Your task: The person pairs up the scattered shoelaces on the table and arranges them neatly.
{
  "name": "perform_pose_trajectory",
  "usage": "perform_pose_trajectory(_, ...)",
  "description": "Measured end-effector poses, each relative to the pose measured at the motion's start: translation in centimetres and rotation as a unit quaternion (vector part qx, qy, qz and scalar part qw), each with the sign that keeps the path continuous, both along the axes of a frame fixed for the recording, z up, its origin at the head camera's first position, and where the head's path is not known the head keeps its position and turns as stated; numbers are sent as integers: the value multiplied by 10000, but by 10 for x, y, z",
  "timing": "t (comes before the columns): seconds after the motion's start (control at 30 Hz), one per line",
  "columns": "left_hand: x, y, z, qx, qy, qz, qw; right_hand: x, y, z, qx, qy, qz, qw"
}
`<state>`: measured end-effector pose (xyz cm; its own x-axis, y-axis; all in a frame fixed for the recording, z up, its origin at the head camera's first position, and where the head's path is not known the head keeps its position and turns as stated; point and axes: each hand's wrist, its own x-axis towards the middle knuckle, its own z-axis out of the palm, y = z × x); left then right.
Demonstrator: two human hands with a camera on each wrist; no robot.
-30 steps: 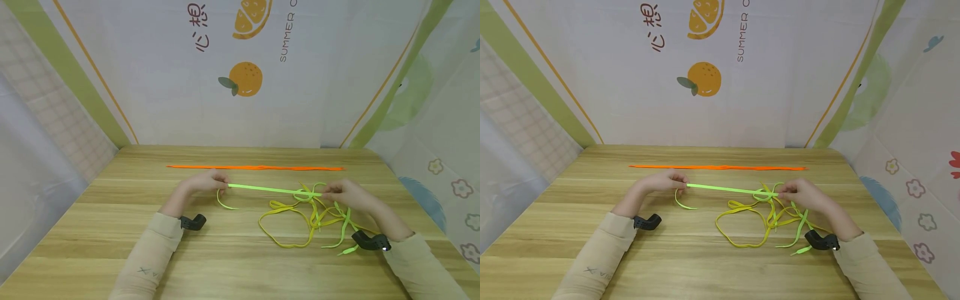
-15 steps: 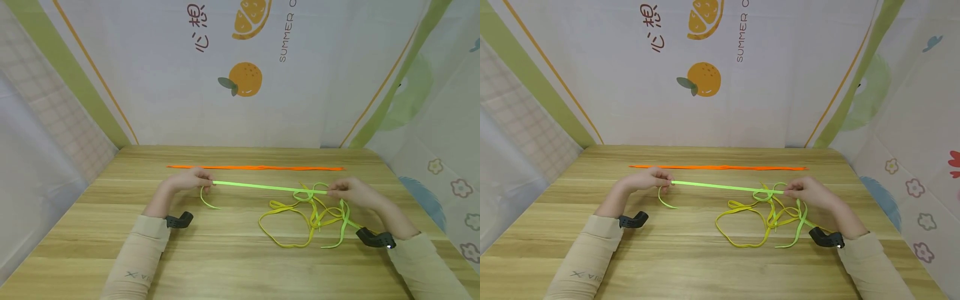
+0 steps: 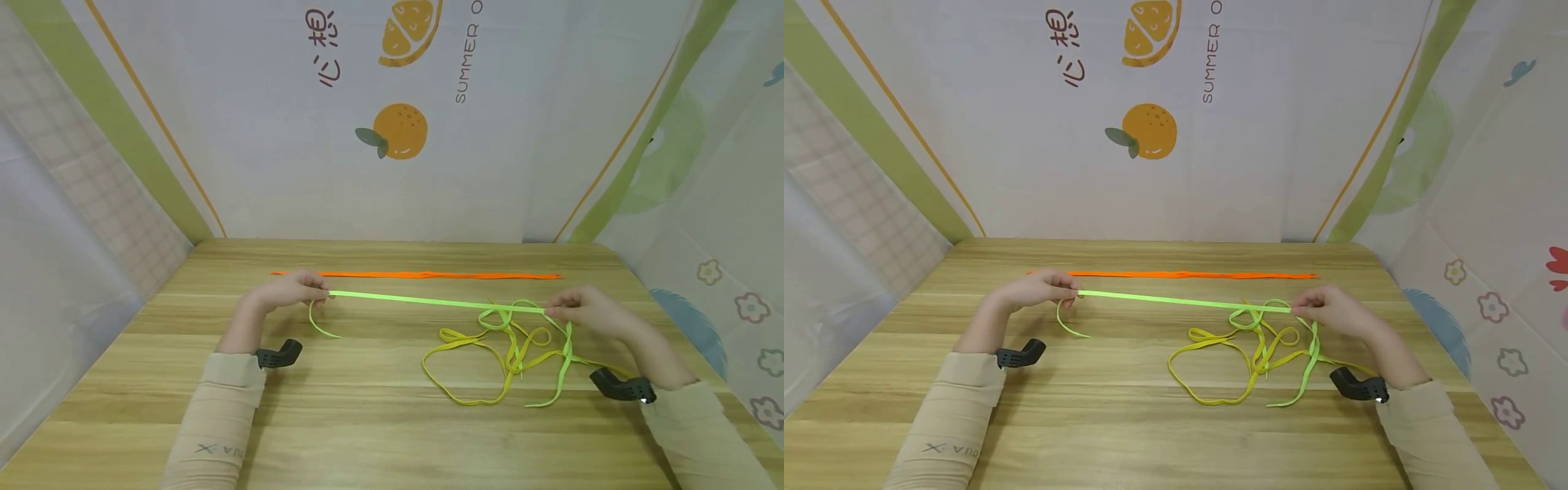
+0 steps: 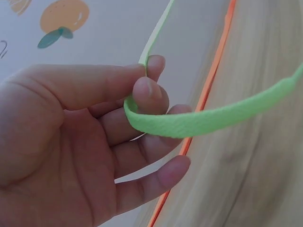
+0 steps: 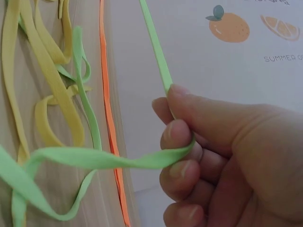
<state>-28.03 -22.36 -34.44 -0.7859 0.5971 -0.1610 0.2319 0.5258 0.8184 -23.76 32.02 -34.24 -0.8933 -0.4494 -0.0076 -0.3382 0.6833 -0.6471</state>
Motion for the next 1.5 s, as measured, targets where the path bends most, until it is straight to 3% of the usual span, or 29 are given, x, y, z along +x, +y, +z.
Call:
perform_pose_trajectory(0.27,-2,-11,-1,-71,-241,158,9996,-1,6,-1,20,-41,-212,9998)
perform_pose_trajectory(0.53,-3,-29,-4,84,-260,352,9990,-5,16,-2,125,-10,-438,9990)
perform_pose_trajectory(0.9,-5,-45,-12,163,-254,439,9986,-8,26,-7,80,27,-616,9981)
perform_pose_trajectory(1.13,-6,-53,-18,408,-210,327,9984,-11,33,-12,144,55,-830,9964)
perform_pose_trajectory(1.5,-3,-66,-27,534,-179,842,9949,-16,45,-22,202,54,-1017,9946)
